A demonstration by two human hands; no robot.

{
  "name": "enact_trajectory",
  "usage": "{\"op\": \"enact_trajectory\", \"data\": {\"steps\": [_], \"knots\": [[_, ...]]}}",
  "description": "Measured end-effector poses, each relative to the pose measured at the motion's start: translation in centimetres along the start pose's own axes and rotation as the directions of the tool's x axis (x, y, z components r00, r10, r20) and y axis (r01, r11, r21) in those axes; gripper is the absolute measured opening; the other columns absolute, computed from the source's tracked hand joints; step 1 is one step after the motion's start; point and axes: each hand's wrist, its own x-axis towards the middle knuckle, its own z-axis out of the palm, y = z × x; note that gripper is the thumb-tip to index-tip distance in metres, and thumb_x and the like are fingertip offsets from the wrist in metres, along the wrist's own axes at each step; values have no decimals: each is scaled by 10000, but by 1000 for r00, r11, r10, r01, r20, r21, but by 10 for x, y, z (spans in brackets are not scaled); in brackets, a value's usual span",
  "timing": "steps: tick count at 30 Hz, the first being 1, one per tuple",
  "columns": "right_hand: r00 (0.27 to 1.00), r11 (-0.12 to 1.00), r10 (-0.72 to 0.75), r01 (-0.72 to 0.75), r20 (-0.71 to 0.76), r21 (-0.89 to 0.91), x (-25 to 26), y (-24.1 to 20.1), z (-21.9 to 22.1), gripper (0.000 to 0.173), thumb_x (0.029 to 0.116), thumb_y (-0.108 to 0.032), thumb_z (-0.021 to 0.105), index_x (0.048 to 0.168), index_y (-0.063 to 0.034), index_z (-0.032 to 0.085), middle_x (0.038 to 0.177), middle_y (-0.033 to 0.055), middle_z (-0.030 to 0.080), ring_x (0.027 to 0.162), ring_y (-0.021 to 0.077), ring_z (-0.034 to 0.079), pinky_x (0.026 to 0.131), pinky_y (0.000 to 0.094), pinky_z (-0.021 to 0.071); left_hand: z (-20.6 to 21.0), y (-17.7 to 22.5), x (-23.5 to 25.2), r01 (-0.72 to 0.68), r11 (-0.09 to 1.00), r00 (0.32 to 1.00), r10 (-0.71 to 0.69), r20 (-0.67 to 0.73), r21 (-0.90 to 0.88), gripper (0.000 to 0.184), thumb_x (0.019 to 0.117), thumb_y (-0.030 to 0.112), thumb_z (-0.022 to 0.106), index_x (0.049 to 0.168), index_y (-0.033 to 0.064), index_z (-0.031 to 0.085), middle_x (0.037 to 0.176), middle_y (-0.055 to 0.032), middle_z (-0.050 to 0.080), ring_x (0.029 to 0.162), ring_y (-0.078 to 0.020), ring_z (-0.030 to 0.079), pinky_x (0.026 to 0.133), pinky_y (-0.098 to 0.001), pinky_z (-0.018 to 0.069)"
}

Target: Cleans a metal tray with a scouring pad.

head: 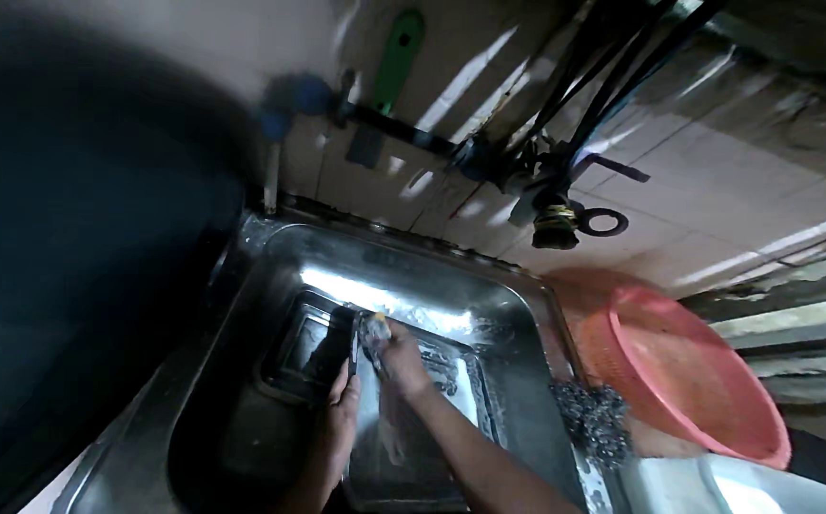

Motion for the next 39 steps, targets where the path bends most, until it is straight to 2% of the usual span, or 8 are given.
{"op": "enact_trajectory", "data": {"steps": [4,9,13,19,24,30,34,39], "knots": [[997,984,73,-74,8,164,-23,-5,16,343,994,-110,654,1306,23,605,1216,194,670,1107,236,661,982,399,529,-1,2,0,14,1000,1000,-14,-10,-11,517,1115,242,362,1594,51,317,1652,-135,316,1508,-174,335,1226,-352,289],[972,995,-68,83,225,-58,-104,33,15,364,893,-100,736,1204,80,681,1235,245,671,1179,289,639,1056,429,497,-1,2,1,43,998,999,-44,-20,-49,532,1125,291,328,1599,50,302,1665,-140,282,1521,-189,305,1236,-377,267],[879,933,-169,288,445,-215,-117,54,-8,346,908,-237,733,1192,-39,737,1252,162,690,1234,272,614,1083,454,481,-4,-2,3,37,998,999,-36,14,-42,544,1119,311,336,1608,75,295,1674,-115,273,1534,-169,275,1250,-381,246],[957,969,-167,115,236,217,-129,74,-28,376,847,-73,765,1201,22,679,1166,84,711,1084,79,669,977,271,556,-5,-5,8,100,988,995,-96,40,-117,539,1113,342,379,1603,124,325,1655,-88,320,1499,-177,340,1209,-416,322],[795,849,-460,524,395,-67,-147,81,-23,275,813,-21,769,1088,-7,760,1185,205,705,1201,352,629,1050,503,503,-7,-2,6,125,989,992,-121,45,-77,533,1116,329,380,1604,121,322,1675,-88,276,1527,-191,290,1227,-431,281],[907,914,-172,293,384,-282,-126,178,-117,167,824,8,721,977,73,734,1122,249,704,1168,375,629,1060,500,475,-8,-3,9,126,989,992,-125,18,-72,519,1114,336,390,1582,112,373,1665,-89,300,1523,-210,299,1227,-448,278],[895,948,-22,160,446,-274,-131,130,-103,252,873,-15,711,1110,68,713,1200,246,675,1188,332,620,1066,471,477,-8,-2,10,140,982,990,-139,15,-128,510,1110,331,404,1571,114,396,1649,-81,335,1510,-206,322,1212,-451,299],[879,886,-458,439,132,146,-159,60,0,368,855,-77,752,1172,97,689,1276,230,653,1241,228,601,1083,351,482,-9,-4,7,201,960,980,-195,46,-195,508,1108,352,399,1566,131,406,1633,-64,366,1483,-186,363,1190,-456,332]]}}
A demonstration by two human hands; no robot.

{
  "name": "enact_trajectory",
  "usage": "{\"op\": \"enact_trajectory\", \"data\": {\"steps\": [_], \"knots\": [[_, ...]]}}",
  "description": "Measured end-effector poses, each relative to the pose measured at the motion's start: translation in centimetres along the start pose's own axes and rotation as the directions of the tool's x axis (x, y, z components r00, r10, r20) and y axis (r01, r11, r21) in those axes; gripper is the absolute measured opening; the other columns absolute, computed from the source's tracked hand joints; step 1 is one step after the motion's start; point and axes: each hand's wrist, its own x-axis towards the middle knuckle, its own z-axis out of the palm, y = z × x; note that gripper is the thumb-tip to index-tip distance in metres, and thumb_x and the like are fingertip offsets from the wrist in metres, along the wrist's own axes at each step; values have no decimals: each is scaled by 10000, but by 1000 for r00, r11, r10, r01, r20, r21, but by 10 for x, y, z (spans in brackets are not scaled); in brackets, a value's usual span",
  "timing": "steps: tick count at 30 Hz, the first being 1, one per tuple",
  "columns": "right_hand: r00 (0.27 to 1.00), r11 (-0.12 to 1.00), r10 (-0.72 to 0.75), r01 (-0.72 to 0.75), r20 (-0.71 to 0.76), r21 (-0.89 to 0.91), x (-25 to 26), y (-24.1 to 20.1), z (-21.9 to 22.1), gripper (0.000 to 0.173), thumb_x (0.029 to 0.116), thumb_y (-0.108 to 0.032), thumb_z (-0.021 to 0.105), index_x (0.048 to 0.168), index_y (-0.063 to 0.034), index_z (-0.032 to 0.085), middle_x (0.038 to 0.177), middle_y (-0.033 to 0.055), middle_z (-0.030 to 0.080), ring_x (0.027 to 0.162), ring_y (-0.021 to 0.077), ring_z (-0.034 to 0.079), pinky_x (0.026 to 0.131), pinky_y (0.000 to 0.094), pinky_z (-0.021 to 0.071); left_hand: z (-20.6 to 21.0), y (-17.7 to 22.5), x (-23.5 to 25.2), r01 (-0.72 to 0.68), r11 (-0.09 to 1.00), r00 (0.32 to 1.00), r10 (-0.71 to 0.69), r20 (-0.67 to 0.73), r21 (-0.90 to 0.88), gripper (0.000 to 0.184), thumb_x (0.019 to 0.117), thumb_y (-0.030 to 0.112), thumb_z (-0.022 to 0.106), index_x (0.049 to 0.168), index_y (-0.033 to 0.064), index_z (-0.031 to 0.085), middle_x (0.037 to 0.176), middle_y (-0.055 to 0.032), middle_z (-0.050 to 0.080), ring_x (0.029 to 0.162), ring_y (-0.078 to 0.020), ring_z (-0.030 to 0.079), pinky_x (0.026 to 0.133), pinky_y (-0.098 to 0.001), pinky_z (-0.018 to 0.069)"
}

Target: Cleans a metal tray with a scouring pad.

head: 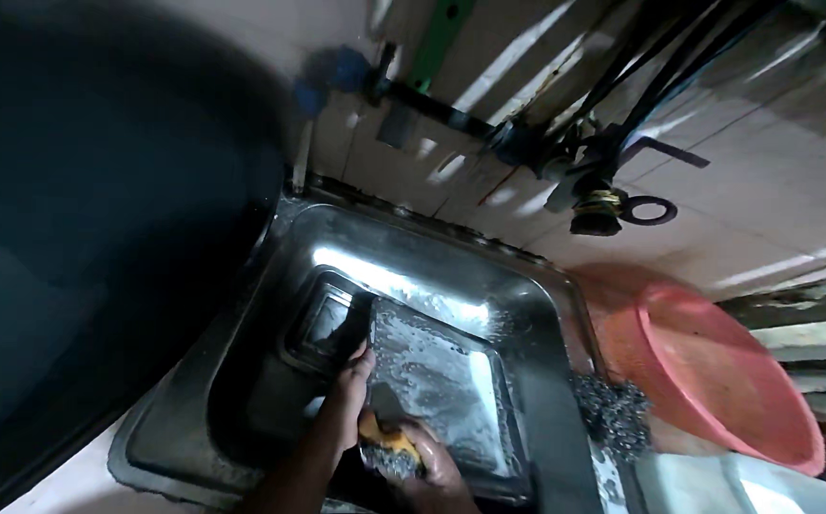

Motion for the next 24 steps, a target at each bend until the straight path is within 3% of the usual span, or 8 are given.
{"op": "enact_trajectory", "data": {"steps": [2,4,6,9,11,13,16,24], "knots": [[970,976,-210,215,-119,33,13,17,23,345,902,-179,743,1149,56,699,1361,208,628,1366,217,530,1158,343,434,-1,8,-5,60,998,997,-62,-51,-35,504,1111,417,362,1493,113,490,1518,-105,502,1361,-204,505,1090,-452,446],[951,958,-287,285,-115,-32,28,25,28,356,930,-215,669,1155,60,689,1429,258,580,1465,310,434,1222,407,356,-4,10,-5,82,986,997,-79,25,-148,591,1116,473,214,1558,134,412,1551,-79,477,1353,-172,513,1077,-403,455],[982,990,-140,136,-128,-42,52,22,25,411,839,-104,671,1199,97,673,1453,281,548,1472,354,413,1218,444,354,0,9,-2,97,951,995,-102,-1,-293,665,1094,547,180,1507,106,459,1412,-121,578,1242,-220,590,998,-447,513],[989,967,125,-139,-78,-213,111,10,6,428,889,-74,697,1305,16,650,1529,186,504,1496,292,382,1227,429,345,1,8,-1,103,967,995,-101,23,-234,712,1079,584,123,1514,124,449,1473,-102,551,1334,-222,544,1072,-470,481],[984,901,175,-169,-22,-400,149,-2,-5,411,913,-109,697,1320,-60,668,1548,130,501,1524,275,334,1255,448,285,4,8,-3,58,987,998,-53,36,-152,574,1109,491,259,1491,127,485,1459,-82,569,1323,-189,560,1070,-428,501],[985,849,174,-160,-20,-503,178,-11,-13,407,939,-141,706,1340,-93,660,1499,129,552,1478,298,409,1232,484,322,3,6,-4,-15,998,994,21,108,-57,549,1079,255,486,1592,128,339,1598,-80,410,1411,-156,461,1133,-372,434],[975,860,189,-222,-117,-459,199,-6,-26,352,989,-154,664,1329,-77,617,1269,189,668,1172,361,649,1002,592,512,6,2,-2,-91,996,990,89,110,13,972,768,-152,593,1628,123,233,1639,-103,329,1354,-119,504,1049,-289,482],[725,677,435,-655,-534,-337,142,98,-132,547,990,-104,638,1479,42,440,1396,294,570,1299,432,568,1109,567,438,6,6,-3,-123,987,985,108,132,107,964,788,-218,548,1629,118,218,1663,-78,293,1395,-77,467,1085,-258,456]]}}
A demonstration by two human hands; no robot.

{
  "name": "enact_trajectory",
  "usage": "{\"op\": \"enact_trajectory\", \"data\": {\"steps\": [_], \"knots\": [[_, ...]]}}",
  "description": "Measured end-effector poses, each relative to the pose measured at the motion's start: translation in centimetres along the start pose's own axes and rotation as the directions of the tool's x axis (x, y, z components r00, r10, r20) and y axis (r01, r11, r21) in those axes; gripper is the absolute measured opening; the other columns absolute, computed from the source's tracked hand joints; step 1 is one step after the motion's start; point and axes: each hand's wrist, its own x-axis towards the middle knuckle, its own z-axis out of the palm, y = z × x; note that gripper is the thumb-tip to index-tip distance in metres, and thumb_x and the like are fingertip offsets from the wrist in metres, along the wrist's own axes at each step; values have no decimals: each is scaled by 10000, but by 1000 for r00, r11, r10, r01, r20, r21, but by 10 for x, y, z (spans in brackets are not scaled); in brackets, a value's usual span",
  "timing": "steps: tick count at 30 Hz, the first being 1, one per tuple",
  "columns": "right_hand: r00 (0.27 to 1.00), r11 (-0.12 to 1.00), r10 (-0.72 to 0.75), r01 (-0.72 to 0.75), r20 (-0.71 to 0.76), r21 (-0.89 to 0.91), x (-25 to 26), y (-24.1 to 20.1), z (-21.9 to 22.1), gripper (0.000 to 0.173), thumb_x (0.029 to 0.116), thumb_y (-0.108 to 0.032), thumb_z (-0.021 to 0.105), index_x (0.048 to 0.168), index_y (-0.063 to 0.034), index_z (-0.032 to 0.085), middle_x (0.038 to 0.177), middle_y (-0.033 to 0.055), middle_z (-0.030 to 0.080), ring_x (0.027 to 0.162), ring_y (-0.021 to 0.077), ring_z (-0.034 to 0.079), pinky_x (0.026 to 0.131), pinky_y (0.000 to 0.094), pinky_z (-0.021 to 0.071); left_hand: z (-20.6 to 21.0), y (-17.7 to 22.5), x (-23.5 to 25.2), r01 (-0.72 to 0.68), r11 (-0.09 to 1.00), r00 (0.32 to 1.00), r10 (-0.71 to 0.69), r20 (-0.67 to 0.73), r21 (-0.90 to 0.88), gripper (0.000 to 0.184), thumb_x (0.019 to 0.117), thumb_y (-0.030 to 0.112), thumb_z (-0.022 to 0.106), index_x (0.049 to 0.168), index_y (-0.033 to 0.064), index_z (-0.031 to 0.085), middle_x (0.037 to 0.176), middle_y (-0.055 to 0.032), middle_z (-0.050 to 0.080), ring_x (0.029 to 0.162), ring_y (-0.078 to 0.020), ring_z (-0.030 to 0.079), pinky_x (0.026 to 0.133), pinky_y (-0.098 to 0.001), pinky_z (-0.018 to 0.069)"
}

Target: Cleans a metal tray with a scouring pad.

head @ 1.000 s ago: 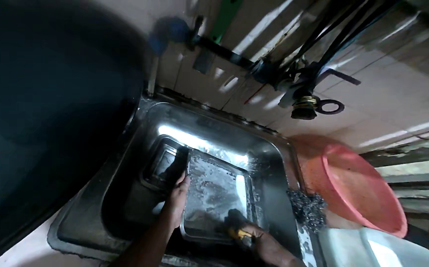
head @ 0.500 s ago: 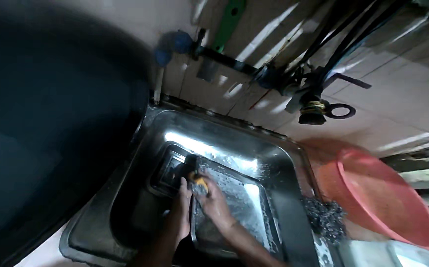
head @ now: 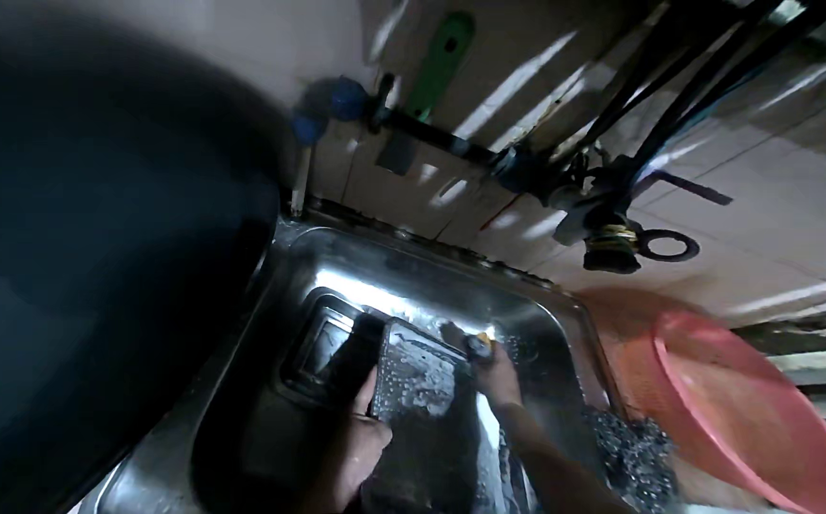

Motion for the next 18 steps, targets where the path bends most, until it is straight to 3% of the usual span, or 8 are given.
{"op": "enact_trajectory", "data": {"steps": [2,5,9,11,14,16,18], "knots": [[992,996,60,-52,-107,69,-5,37,1,566,1022,-117,601,1494,100,376,1452,321,511,1353,434,523,1150,540,400,2,1,0,-6,1000,1000,5,-8,-14,966,777,-228,545,1625,111,228,1661,-80,293,1386,-66,473,1075,-241,459],[973,989,61,-28,-224,147,-40,48,32,618,1019,-133,611,1520,101,335,1488,328,476,1383,439,497,1175,531,383,3,0,0,-31,999,1000,31,-5,-23,967,770,-225,546,1623,89,217,1655,-98,295,1397,-65,454,1092,-232,442],[983,980,-121,140,-136,138,-79,21,68,617,996,-113,615,1517,106,368,1562,326,388,1450,454,411,1215,532,327,2,-2,0,-29,1000,999,29,-35,10,952,790,-199,567,1625,77,204,1643,-112,321,1393,-80,467,1102,-246,441],[940,920,-338,342,-55,193,-87,-12,65,533,962,-93,629,1440,105,499,1548,322,415,1442,447,426,1209,523,343,4,-4,1,-36,999,998,36,-42,-7,941,798,-196,578,1622,71,211,1625,-113,357,1373,-83,494,1093,-249,458],[808,798,-589,584,-13,152,-91,-65,59,377,894,-52,654,1266,-42,719,1457,214,565,1382,394,500,1159,536,401,5,-5,0,-59,998,997,58,-41,-27,954,776,-229,568,1616,47,209,1619,-132,356,1367,-93,497,1082,-246,461],[732,731,-682,681,-8,36,-81,-71,57,380,862,-11,671,1221,-102,757,1325,172,662,1285,400,566,1090,576,439,3,-4,-2,-45,999,998,45,-42,14,978,753,-226,562,1619,68,215,1621,-116,360,1358,-88,506,1074,-251,469],[709,705,-696,705,112,-77,-65,-57,46,415,874,-19,661,1266,-133,738,1292,153,682,1281,374,580,1106,537,449,1,-4,-1,-4,999,999,6,-47,51,972,781,-208,579,1628,117,230,1635,-74,354,1358,-74,511,1072,-259,477]]}}
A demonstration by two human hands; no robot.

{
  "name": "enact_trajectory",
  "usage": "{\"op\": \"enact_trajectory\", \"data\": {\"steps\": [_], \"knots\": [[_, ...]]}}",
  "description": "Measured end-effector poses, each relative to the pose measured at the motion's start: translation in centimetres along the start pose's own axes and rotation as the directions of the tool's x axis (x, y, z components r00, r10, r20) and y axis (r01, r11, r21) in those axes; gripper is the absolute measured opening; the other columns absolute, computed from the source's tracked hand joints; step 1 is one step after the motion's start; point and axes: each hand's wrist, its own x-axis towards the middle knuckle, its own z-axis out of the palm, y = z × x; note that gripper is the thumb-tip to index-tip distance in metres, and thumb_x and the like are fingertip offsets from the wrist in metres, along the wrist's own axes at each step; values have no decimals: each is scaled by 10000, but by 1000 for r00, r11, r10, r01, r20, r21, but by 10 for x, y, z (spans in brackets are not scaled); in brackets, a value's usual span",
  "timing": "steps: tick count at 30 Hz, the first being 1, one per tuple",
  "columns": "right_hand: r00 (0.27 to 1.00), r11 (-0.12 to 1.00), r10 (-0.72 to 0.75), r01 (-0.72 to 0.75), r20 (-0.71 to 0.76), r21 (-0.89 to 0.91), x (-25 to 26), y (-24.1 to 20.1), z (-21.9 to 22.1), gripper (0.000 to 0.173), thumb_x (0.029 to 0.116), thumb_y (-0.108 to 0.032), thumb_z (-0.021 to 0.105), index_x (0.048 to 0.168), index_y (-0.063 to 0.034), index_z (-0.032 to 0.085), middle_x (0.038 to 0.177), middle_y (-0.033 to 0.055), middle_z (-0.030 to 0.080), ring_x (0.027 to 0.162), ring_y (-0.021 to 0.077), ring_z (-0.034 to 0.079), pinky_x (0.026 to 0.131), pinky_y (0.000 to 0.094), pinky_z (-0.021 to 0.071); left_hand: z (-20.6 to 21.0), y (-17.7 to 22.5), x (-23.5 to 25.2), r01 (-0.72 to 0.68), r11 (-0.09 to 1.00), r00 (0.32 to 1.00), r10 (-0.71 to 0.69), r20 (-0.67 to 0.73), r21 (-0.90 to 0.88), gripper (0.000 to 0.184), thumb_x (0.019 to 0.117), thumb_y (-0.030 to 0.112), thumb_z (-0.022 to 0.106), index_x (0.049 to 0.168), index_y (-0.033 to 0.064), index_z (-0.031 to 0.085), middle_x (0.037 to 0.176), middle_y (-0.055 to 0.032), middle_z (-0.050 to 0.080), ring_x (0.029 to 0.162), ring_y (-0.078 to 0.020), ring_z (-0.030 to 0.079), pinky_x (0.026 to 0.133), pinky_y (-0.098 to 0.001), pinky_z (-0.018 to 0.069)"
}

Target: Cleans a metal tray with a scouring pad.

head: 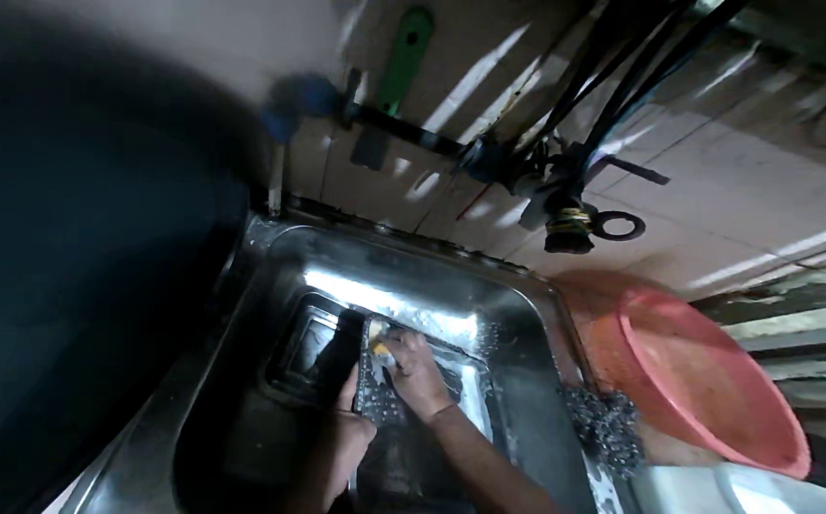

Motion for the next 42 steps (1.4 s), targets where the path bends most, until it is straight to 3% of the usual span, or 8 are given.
{"op": "enact_trajectory", "data": {"steps": [5,9,22,26,30,34,38,42], "knots": [[946,938,295,-260,134,-231,-27,72,-30,369,920,-76,644,1283,-47,705,1360,228,627,1332,415,539,1145,547,410,2,2,0,1,1000,1000,-1,-2,16,961,796,-202,584,1627,132,235,1626,-67,370,1341,-67,523,1058,-257,485],[738,754,621,-470,264,-460,-34,114,-45,417,1014,-143,558,1419,-53,597,1529,219,485,1459,426,388,1167,591,352,0,8,-1,35,999,999,-35,17,29,970,794,-206,566,1631,143,220,1636,-67,349,1356,-74,508,1057,-265,482],[435,704,709,-397,555,-589,-127,53,-50,487,1053,-336,509,1479,-101,523,1483,214,542,1358,445,519,1096,654,410,4,-1,-1,-49,998,993,52,-103,33,864,825,-154,557,1608,101,296,1622,-90,377,1383,-117,492,1091,-287,460],[408,668,711,-646,573,-369,-138,43,-49,698,954,-406,681,1554,-169,415,1447,218,570,1325,423,556,1090,644,425,3,-1,-2,-41,992,989,57,-134,117,827,857,-144,569,1603,106,313,1620,-110,379,1392,-168,493,1092,-341,463],[556,605,639,-790,532,99,-134,16,-55,502,980,-223,678,1434,-47,554,1340,240,628,1264,377,597,1098,557,438,3,-10,6,13,942,977,60,-206,336,757,922,-78,604,1599,65,298,1585,-175,419,1398,-281,498,1130,-438,430],[652,483,701,-732,288,482,-155,-7,-89,456,969,-150,707,1392,-28,591,1312,215,650,1216,311,635,1068,478,485,5,-18,8,17,744,970,149,-190,668,744,949,-47,580,1594,-36,210,1599,-260,352,1473,-349,391,1211,-435,320],[580,224,803,-510,139,831,-190,-8,-117,378,1003,-111,631,1359,-9,555,1155,159,667,968,198,673,851,390,567,18,-26,-3,-221,261,920,375,112,940,829,830,55,723,1564,-27,346,1654,-253,242,1540,-423,214,1236,-564,213],[583,45,805,-245,110,968,-216,-11,-127,354,1021,-184,563,1330,-17,514,999,104,696,838,164,710,745,365,620,35,-22,-14,-627,-77,776,-148,613,775,623,969,295,675,1533,130,471,1693,-67,247,1578,-330,128,1232,-629,153]]}}
